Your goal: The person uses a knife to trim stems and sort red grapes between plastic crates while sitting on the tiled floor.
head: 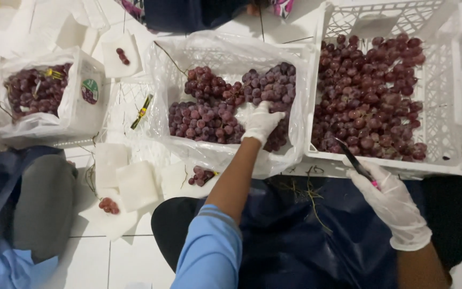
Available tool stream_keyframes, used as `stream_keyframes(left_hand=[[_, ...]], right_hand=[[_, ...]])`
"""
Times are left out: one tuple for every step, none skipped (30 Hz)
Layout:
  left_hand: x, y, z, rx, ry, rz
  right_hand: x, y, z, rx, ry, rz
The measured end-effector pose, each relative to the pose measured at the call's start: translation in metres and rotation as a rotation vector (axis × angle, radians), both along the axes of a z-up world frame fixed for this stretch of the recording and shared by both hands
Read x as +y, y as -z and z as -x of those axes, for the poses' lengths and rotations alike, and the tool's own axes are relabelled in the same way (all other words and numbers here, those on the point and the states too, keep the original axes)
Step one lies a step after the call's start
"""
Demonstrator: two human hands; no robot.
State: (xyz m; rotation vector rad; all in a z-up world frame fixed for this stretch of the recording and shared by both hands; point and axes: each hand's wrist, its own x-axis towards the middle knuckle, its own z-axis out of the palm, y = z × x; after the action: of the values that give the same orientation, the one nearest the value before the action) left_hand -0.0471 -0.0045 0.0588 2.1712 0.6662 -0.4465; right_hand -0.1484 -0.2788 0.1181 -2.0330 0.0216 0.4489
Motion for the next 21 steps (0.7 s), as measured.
stream_keyframes(left_hand=[[0.004,0.002,0.006,-0.025,-0.022,0.007],[0.009,0.004,0.011,-0.051,-0.044,0.015],[0.010,-0.002,0.018,-0.051,-0.042,0.012],[0.011,-0.008,0.024,-0.064,-0.071,0.027],[0.014,-0.014,0.031,-0.078,-0.107,0.040],[0.019,-0.010,0.038,-0.080,-0.113,0.037],[0.023,-0.005,0.045,-0.145,-0.052,-0.006],[0.028,-0.001,0.052,-0.208,0.010,-0.049],[0.038,0.024,0.055,-0.207,0.006,-0.052],[0.049,0.050,0.057,-0.279,0.126,-0.139],[0.059,0.076,0.062,-0.345,0.244,-0.225],[0.060,0.077,0.063,-0.340,0.237,-0.225],[0.060,0.079,0.065,-0.306,0.321,-0.267],[0.061,0.081,0.066,-0.271,0.406,-0.308],[0.068,0.080,0.061,-0.268,0.400,-0.305],[0.074,0.079,0.056,-0.393,0.481,-0.332],[0.082,0.076,0.048,-0.525,0.564,-0.362],[0.088,0.059,0.040,-0.529,0.561,-0.365],[0.092,0.043,0.036,-0.439,0.423,-0.334],[0.095,0.028,0.033,-0.348,0.285,-0.302],[0.101,0.042,0.020,-0.347,0.281,-0.297]], right_hand=[[-0.005,0.005,0.001,-0.014,-0.009,0.005],[-0.008,0.010,0.001,-0.028,-0.018,0.011],[-0.005,0.009,0.000,-0.028,-0.016,0.008],[-0.001,0.008,-0.001,-0.049,-0.033,0.023],[0.004,0.007,-0.003,-0.072,-0.058,0.036],[0.015,-0.004,-0.008,-0.075,-0.064,0.032],[0.026,-0.015,-0.011,0.021,-0.071,0.037],[0.037,-0.026,-0.014,0.116,-0.078,0.042],[0.041,-0.017,-0.018,0.117,-0.082,0.039],[0.044,-0.007,-0.022,0.062,-0.104,0.009],[0.048,0.003,-0.025,0.010,-0.129,-0.020],[0.053,0.006,-0.026,0.014,-0.136,-0.020],[0.057,0.009,-0.027,0.013,-0.139,-0.073],[0.061,0.011,-0.027,0.012,-0.141,-0.126],[0.064,0.007,-0.026,0.016,-0.146,-0.123],[0.066,0.002,-0.024,0.076,-0.129,-0.115],[0.070,-0.004,-0.025,0.130,-0.109,-0.109],[0.069,-0.003,-0.028,0.126,-0.112,-0.109],[0.067,-0.002,-0.027,0.126,-0.115,-0.059],[0.064,0.000,-0.027,0.125,-0.118,-0.009],[0.062,-0.002,-0.027,0.126,-0.122,-0.004]])
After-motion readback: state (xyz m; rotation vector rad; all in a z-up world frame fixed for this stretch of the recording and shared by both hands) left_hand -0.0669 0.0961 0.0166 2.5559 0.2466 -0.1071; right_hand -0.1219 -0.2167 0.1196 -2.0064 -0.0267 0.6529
